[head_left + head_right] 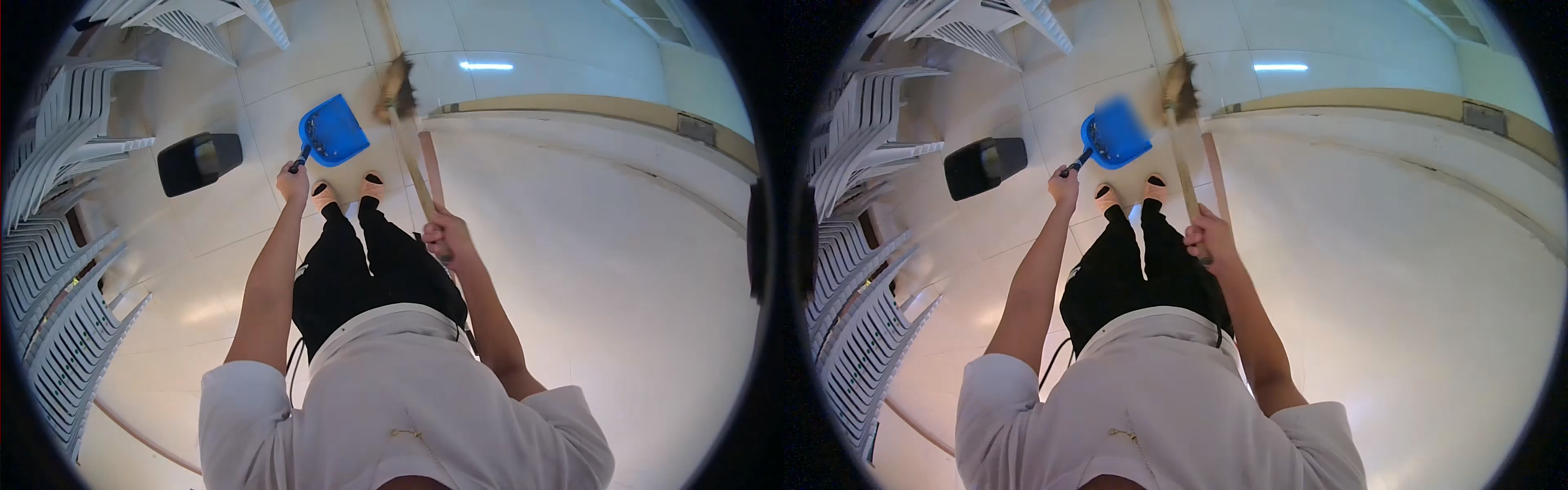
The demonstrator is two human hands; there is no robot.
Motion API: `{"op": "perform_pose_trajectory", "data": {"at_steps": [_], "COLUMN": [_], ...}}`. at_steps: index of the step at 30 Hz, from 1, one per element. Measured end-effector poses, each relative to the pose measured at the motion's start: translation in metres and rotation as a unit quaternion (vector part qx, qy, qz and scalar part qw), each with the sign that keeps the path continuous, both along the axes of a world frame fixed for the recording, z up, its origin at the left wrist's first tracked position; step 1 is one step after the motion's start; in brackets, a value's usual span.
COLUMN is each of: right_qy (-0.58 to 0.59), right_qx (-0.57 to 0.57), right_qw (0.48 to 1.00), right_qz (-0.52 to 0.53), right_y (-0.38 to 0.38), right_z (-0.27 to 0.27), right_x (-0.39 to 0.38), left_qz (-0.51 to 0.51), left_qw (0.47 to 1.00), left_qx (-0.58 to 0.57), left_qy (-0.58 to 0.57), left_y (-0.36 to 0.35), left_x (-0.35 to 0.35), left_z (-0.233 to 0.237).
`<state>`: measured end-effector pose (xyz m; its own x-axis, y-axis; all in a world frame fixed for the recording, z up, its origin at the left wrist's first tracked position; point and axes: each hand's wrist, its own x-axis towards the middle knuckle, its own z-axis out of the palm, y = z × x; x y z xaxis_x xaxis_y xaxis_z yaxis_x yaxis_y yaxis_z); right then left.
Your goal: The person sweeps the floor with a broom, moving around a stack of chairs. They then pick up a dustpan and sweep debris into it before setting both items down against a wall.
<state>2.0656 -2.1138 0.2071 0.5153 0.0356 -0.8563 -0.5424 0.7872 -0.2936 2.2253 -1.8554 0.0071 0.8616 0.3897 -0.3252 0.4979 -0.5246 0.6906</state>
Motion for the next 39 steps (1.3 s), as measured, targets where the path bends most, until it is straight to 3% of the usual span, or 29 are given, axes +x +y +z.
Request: {"op": "perform_pose_trajectory", "data": {"at_steps": [1, 3, 4, 5, 6, 7, 10, 13, 16, 18, 20, 22, 26, 28, 30, 32, 35, 37, 39], "right_qy": [-0.001, -0.027, -0.026, 0.016, 0.056, 0.058, 0.034, 0.041, 0.068, 0.046, 0.063, 0.077, 0.122, 0.106, 0.049, 0.116, 0.069, 0.027, 0.098], "right_qx": [-0.005, 0.119, 0.121, -0.046, -0.212, -0.210, -0.354, -0.292, -0.223, -0.074, -0.152, -0.253, -0.308, -0.312, -0.203, -0.169, -0.015, -0.009, -0.136], "right_qw": [1.000, 0.991, 0.991, 0.998, 0.965, 0.966, 0.896, 0.923, 0.947, 0.994, 0.982, 0.950, 0.914, 0.912, 0.966, 0.973, 0.996, 0.999, 0.981], "right_qz": [0.004, -0.054, -0.051, 0.046, 0.141, 0.141, 0.267, 0.247, 0.220, 0.071, 0.088, 0.168, 0.236, 0.244, 0.153, 0.110, 0.058, 0.043, 0.099], "right_y": [-0.007, -0.028, -0.021, -0.010, -0.002, 0.002, 0.011, 0.009, 0.040, 0.012, -0.008, -0.003, 0.000, 0.003, 0.006, 0.036, 0.042, 0.022, 0.018], "right_z": [0.004, 0.023, 0.035, 0.052, 0.062, 0.058, 0.009, -0.063, -0.047, -0.034, 0.011, 0.057, 0.071, 0.035, -0.036, -0.058, -0.037, -0.009, 0.046], "right_x": [-0.001, -0.014, -0.018, -0.025, -0.031, -0.039, -0.051, -0.030, 0.001, -0.023, -0.044, -0.051, -0.065, -0.060, -0.049, -0.033, -0.030, -0.040, -0.036], "left_qz": [0.004, -0.010, -0.008, -0.009, -0.011, -0.013, -0.026, -0.036, -0.055, -0.074, -0.089, -0.097, -0.109, -0.120, -0.120, -0.113, -0.102, -0.092, -0.074], "left_qw": [1.000, 0.999, 0.999, 0.999, 0.999, 0.999, 0.998, 0.998, 0.997, 0.996, 0.994, 0.993, 0.992, 0.990, 0.990, 0.990, 0.991, 0.993, 0.993], "left_qx": [-0.005, 0.035, 0.037, 0.035, 0.033, 0.034, 0.050, 0.050, 0.054, 0.035, 0.042, 0.048, 0.047, 0.052, 0.049, 0.046, 0.054, 0.056, 0.056], "left_qy": [-0.001, -0.019, -0.019, -0.011, -0.003, -0.001, 0.014, 0.019, 0.017, 0.032, 0.042, 0.051, 0.053, 0.049, 0.059, 0.069, 0.067, 0.046, 0.066], "left_y": [-0.002, -0.010, -0.009, -0.005, -0.003, -0.001, 0.005, 0.004, 0.014, 0.017, 0.021, 0.028, 0.025, 0.025, 0.025, 0.021, 0.024, 0.031, 0.040], "left_x": [0.007, 0.009, 0.012, 0.013, 0.013, 0.012, 0.017, 0.014, 0.028, 0.025, 0.023, 0.031, 0.022, 0.019, 0.029, 0.030, 0.032, 0.039, 0.036], "left_z": [0.001, 0.010, 0.009, 0.007, 0.006, 0.011, 0.023, 0.016, 0.016, 0.021, 0.021, 0.023, 0.025, 0.022, 0.022, 0.021, 0.017, 0.018, 0.024]}}
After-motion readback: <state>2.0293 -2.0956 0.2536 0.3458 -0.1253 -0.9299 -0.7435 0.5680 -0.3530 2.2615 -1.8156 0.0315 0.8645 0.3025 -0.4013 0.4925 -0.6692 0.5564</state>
